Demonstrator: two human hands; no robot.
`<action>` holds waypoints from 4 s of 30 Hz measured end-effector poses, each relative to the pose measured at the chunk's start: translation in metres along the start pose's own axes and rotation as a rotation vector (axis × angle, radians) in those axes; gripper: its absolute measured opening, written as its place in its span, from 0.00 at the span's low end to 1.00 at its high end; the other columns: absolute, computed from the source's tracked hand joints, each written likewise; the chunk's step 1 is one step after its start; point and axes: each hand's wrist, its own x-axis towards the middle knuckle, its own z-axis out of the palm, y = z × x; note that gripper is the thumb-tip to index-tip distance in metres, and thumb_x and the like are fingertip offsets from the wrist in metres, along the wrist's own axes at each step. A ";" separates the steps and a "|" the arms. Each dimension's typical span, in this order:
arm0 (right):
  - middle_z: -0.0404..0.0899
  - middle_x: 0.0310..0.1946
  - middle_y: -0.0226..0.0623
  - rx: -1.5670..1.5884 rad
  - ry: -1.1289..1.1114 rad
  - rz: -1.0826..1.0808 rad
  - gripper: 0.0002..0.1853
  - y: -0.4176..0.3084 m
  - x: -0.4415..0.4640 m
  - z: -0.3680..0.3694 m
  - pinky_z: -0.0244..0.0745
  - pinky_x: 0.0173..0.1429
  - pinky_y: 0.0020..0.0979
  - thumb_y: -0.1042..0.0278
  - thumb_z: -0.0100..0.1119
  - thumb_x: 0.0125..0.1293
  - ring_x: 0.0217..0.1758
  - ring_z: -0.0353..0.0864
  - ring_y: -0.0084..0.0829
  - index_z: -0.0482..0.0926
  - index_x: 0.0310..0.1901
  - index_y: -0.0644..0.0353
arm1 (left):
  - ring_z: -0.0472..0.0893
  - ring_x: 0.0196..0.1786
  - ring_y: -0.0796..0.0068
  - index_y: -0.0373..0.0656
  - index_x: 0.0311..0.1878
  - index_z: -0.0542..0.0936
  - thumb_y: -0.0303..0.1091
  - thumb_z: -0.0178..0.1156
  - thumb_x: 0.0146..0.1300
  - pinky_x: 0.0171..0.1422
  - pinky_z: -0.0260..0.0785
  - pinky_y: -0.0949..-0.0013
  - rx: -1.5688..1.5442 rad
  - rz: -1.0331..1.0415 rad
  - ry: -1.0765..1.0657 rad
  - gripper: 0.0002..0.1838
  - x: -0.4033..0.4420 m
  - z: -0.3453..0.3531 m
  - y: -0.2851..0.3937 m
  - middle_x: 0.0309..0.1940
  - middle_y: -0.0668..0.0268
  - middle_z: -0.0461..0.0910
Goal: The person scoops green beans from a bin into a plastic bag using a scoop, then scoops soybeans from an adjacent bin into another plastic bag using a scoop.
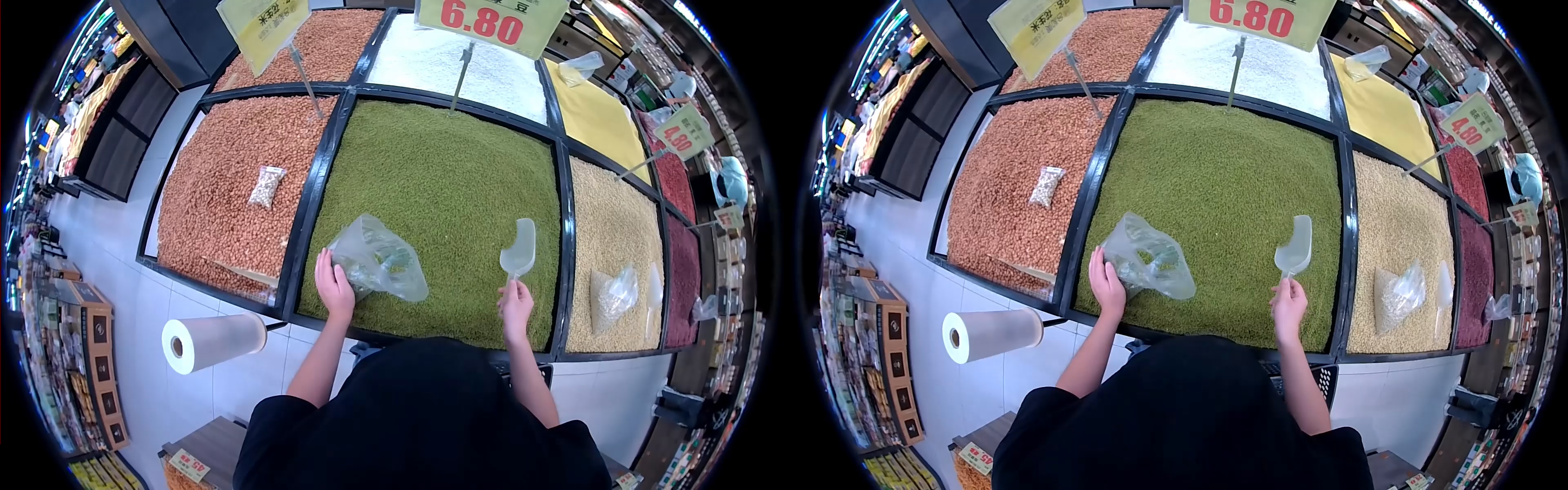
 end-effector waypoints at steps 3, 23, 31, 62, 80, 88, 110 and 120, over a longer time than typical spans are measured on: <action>0.82 0.33 0.31 0.118 -0.041 0.007 0.15 0.000 -0.009 0.005 0.64 0.21 0.20 0.57 0.53 0.80 0.21 0.73 0.16 0.79 0.49 0.62 | 0.68 0.74 0.43 0.31 0.66 0.75 0.35 0.49 0.75 0.79 0.56 0.49 0.004 -0.001 -0.003 0.23 0.000 0.000 0.000 0.69 0.46 0.73; 0.84 0.36 0.36 0.119 -0.644 0.022 0.17 -0.064 -0.091 -0.004 0.71 0.26 0.20 0.68 0.53 0.79 0.24 0.76 0.18 0.75 0.62 0.68 | 0.69 0.74 0.45 0.32 0.67 0.75 0.35 0.48 0.75 0.79 0.57 0.51 0.030 0.001 0.008 0.23 -0.001 0.002 -0.003 0.69 0.46 0.73; 0.84 0.36 0.37 -0.004 -0.895 0.013 0.17 -0.075 -0.091 0.010 0.73 0.30 0.22 0.67 0.51 0.79 0.25 0.76 0.19 0.76 0.63 0.67 | 0.70 0.74 0.47 0.31 0.67 0.74 0.34 0.48 0.75 0.80 0.57 0.52 0.049 0.004 0.008 0.23 -0.001 0.003 -0.004 0.69 0.47 0.74; 0.83 0.41 0.33 -0.839 -0.410 -1.285 0.22 -0.063 -0.045 0.037 0.80 0.42 0.35 0.63 0.71 0.62 0.39 0.84 0.35 0.82 0.58 0.54 | 0.68 0.74 0.44 0.32 0.67 0.74 0.35 0.48 0.75 0.80 0.56 0.49 0.039 -0.015 -0.022 0.24 0.001 0.000 0.000 0.70 0.47 0.73; 0.79 0.53 0.45 -0.968 0.044 -0.667 0.26 0.044 -0.035 -0.047 0.71 0.59 0.47 0.68 0.67 0.65 0.55 0.78 0.50 0.74 0.64 0.60 | 0.68 0.75 0.47 0.32 0.68 0.74 0.34 0.47 0.76 0.80 0.56 0.52 0.036 -0.013 -0.025 0.23 -0.001 0.001 0.000 0.71 0.48 0.72; 0.78 0.53 0.45 -0.902 0.014 -0.911 0.31 0.013 -0.042 0.005 0.72 0.60 0.46 0.65 0.70 0.63 0.55 0.78 0.47 0.71 0.66 0.62 | 0.67 0.74 0.43 0.32 0.67 0.74 0.35 0.48 0.74 0.80 0.56 0.49 0.021 -0.033 -0.021 0.23 0.000 0.000 0.003 0.70 0.47 0.72; 0.77 0.26 0.24 -0.079 -1.142 -0.282 0.08 -0.123 -0.087 0.207 0.69 0.30 0.22 0.67 0.60 0.76 0.26 0.73 0.14 0.79 0.38 0.61 | 0.69 0.75 0.48 0.29 0.67 0.74 0.33 0.44 0.75 0.81 0.56 0.53 -0.202 -0.134 0.012 0.24 0.002 -0.004 -0.001 0.69 0.47 0.74; 0.78 0.27 0.24 -0.066 -0.996 -0.156 0.07 -0.092 -0.085 0.180 0.69 0.33 0.22 0.69 0.64 0.73 0.28 0.72 0.13 0.80 0.38 0.63 | 0.73 0.71 0.53 0.30 0.70 0.72 0.31 0.46 0.76 0.77 0.61 0.58 -0.311 -0.263 0.029 0.24 0.003 -0.017 0.010 0.67 0.49 0.75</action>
